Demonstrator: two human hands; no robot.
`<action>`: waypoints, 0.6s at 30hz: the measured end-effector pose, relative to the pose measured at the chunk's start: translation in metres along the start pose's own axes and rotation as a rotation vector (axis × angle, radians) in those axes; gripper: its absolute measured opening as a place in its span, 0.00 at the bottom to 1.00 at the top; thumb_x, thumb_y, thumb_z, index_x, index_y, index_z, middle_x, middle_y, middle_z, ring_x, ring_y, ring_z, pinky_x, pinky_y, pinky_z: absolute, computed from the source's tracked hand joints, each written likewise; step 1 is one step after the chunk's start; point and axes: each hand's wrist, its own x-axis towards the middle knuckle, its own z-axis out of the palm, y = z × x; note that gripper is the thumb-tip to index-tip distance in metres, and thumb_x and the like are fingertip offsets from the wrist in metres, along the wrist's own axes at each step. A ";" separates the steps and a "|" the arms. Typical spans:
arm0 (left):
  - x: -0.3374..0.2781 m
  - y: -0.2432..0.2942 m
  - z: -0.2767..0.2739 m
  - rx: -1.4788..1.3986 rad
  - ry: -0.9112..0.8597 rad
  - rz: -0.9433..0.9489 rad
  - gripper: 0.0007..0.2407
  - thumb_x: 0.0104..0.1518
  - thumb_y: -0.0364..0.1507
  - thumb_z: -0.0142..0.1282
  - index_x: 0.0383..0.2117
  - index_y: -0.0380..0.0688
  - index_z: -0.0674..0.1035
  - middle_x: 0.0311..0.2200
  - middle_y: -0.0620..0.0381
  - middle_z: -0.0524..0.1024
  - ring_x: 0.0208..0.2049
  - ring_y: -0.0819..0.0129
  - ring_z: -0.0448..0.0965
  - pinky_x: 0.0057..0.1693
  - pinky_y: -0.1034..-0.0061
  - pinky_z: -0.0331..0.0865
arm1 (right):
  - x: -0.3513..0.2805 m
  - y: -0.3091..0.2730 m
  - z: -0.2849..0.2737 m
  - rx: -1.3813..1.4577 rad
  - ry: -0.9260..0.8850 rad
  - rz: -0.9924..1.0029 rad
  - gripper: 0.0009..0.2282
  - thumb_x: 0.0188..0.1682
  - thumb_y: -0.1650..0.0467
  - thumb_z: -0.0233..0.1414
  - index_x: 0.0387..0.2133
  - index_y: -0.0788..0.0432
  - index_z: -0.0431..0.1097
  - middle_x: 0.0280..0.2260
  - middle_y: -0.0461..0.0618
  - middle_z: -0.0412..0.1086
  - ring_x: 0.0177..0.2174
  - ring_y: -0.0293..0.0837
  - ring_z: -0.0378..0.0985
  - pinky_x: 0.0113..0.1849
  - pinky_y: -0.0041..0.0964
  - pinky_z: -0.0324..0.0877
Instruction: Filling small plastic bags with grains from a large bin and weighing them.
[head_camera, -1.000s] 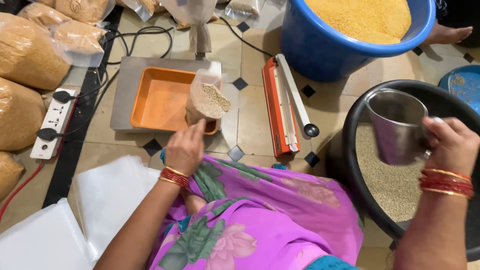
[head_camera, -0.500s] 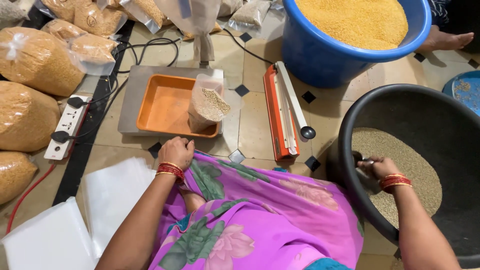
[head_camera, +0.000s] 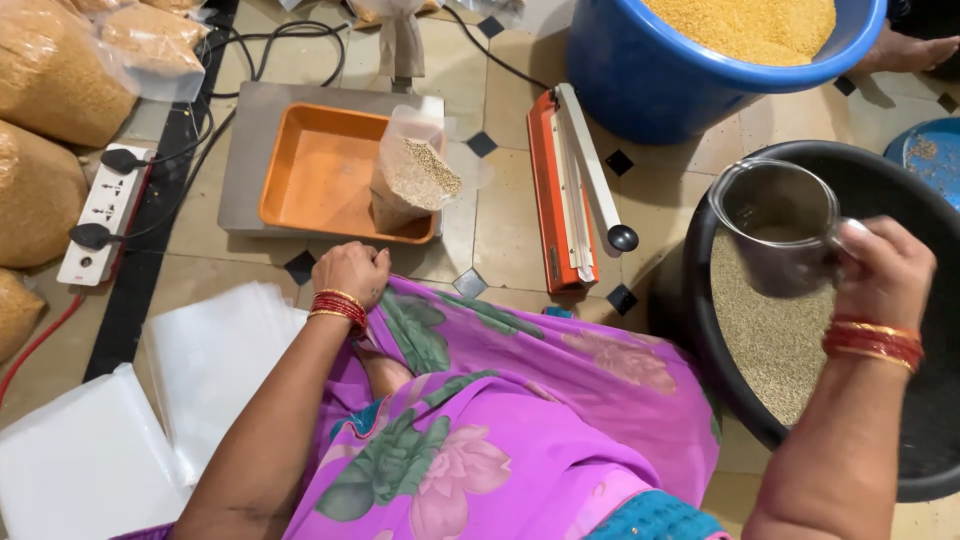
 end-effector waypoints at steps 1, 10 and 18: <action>0.000 0.001 0.000 0.005 -0.014 -0.008 0.16 0.58 0.45 0.52 0.28 0.49 0.87 0.34 0.44 0.82 0.39 0.44 0.81 0.47 0.55 0.75 | -0.005 -0.029 0.041 -0.132 -0.129 0.018 0.03 0.52 0.76 0.56 0.29 0.64 0.72 0.28 0.46 0.69 0.25 0.33 0.65 0.30 0.26 0.58; -0.006 0.002 -0.004 -0.028 -0.011 0.024 0.16 0.59 0.44 0.52 0.27 0.47 0.87 0.34 0.46 0.82 0.39 0.46 0.81 0.47 0.55 0.74 | -0.034 -0.073 0.344 -0.804 -0.652 -0.541 0.14 0.44 0.60 0.64 0.29 0.59 0.76 0.22 0.49 0.74 0.24 0.45 0.77 0.29 0.40 0.72; -0.011 -0.005 0.000 -0.121 0.039 0.100 0.16 0.60 0.41 0.53 0.27 0.43 0.85 0.37 0.46 0.81 0.42 0.46 0.80 0.49 0.54 0.73 | -0.033 -0.025 0.401 -0.992 -0.617 -0.776 0.15 0.43 0.59 0.64 0.25 0.59 0.76 0.19 0.56 0.72 0.25 0.55 0.77 0.31 0.51 0.71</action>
